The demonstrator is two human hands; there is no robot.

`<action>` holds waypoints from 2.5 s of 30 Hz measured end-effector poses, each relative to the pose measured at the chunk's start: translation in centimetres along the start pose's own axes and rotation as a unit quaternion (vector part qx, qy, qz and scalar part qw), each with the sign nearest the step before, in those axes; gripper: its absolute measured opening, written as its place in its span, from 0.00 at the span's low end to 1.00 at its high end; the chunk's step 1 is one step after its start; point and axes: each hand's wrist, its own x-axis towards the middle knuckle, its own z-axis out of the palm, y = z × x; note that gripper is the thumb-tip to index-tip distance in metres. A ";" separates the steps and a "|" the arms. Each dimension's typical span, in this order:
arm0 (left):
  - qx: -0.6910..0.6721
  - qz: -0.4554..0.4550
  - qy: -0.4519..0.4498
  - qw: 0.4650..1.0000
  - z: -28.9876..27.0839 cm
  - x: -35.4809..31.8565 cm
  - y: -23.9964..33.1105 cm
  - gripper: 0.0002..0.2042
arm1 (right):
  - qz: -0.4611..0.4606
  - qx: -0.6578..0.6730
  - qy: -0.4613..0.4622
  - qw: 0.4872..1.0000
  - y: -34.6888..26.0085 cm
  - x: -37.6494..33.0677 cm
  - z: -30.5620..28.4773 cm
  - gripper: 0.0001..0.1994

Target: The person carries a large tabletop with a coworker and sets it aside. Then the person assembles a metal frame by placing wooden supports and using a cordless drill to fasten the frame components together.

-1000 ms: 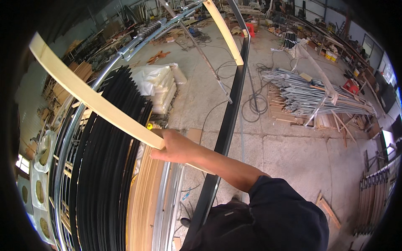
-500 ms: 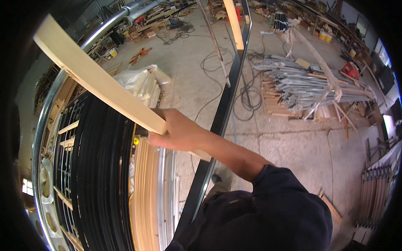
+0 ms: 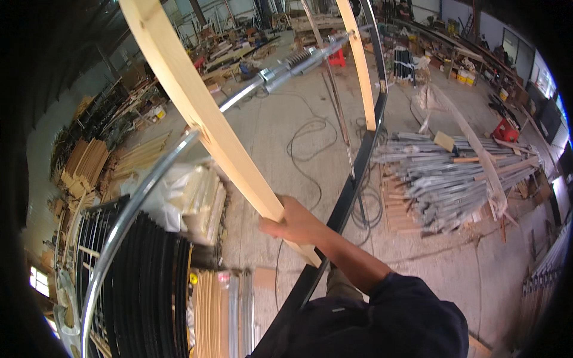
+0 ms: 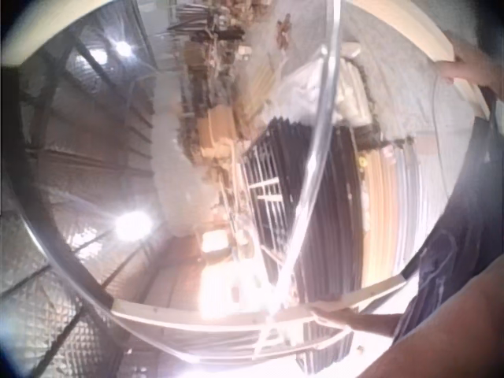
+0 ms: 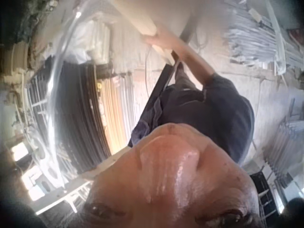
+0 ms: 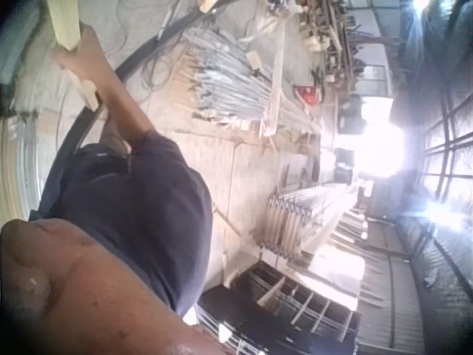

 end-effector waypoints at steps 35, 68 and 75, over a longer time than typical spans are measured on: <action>-0.047 0.050 -0.073 0.995 96.1 -28.7 66.4 0.33 | -0.023 0.003 0.097 0.995 8.8 82.1 -77.0 0.06; -0.219 0.120 -0.249 0.936 167.9 -81.2 132.9 0.28 | -0.025 -0.100 0.230 0.968 9.0 129.6 -166.8 0.07; -0.245 0.046 -0.278 0.928 177.9 -95.2 146.0 0.28 | -0.064 -0.137 0.250 0.956 5.2 136.8 -186.0 0.07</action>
